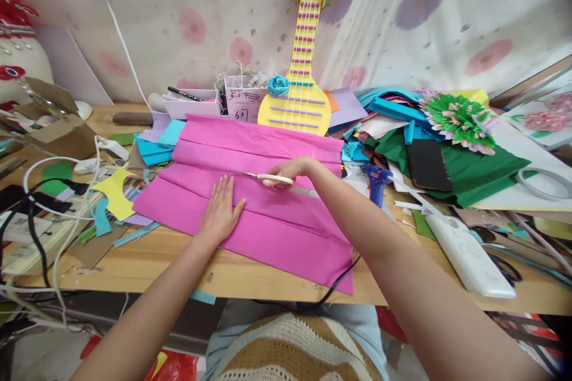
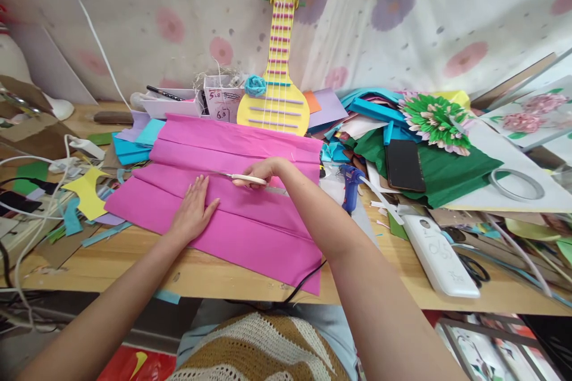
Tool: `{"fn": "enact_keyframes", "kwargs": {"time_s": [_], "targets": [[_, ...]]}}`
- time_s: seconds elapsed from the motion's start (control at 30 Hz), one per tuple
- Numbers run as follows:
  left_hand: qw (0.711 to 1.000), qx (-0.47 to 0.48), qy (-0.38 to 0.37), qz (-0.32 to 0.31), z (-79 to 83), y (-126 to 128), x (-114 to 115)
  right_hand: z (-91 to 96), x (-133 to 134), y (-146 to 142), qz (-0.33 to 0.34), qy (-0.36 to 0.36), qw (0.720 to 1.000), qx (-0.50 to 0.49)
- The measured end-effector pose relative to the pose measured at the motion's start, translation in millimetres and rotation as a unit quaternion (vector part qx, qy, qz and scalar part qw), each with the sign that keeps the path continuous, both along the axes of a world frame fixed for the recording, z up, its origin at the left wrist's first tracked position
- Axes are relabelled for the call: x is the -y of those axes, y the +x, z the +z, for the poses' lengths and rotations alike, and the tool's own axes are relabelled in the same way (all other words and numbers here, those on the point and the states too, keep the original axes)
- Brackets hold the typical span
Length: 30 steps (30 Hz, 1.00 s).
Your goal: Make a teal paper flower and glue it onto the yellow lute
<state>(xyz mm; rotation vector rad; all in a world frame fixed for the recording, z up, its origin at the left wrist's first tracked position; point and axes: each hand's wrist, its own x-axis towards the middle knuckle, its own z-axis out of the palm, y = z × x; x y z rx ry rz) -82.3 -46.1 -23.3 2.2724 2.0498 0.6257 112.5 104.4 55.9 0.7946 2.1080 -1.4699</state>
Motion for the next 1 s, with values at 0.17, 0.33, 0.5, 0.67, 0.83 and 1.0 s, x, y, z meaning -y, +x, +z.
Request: {"fn": "enact_keyframes", "kwargs": {"time_s": [0.17, 0.33, 0.5, 0.67, 0.83, 1.0], "targets": [[1.0, 0.007, 0.004, 0.002, -1.4, -0.2, 0.1, 1.0, 0.5, -0.4, -0.007, -0.005, 1.0, -0.004], [1.0, 0.012, 0.0, 0.002, -1.4, -0.3, 0.1, 1.7, 0.5, 0.5, -0.015, 0.013, 1.0, -0.016], [1.0, 0.008, 0.0, 0.004, -0.7, 0.4, 0.4, 3.6, 2.8, 0.7, -0.028, 0.032, 0.999, -0.011], [1.0, 0.011, 0.008, 0.005, -2.1, 0.3, 0.7, 7.6, 5.4, -0.7, -0.013, 0.036, 0.999, -0.004], [0.999, 0.021, 0.023, 0.008, -2.5, 0.3, 1.0, 10.7, 5.2, -7.3, -0.001, 0.042, 0.999, 0.02], [0.999, 0.033, 0.04, 0.008, -2.4, -0.2, 1.4, 10.5, 4.9, -17.6, 0.01, 0.061, 0.998, 0.02]]}}
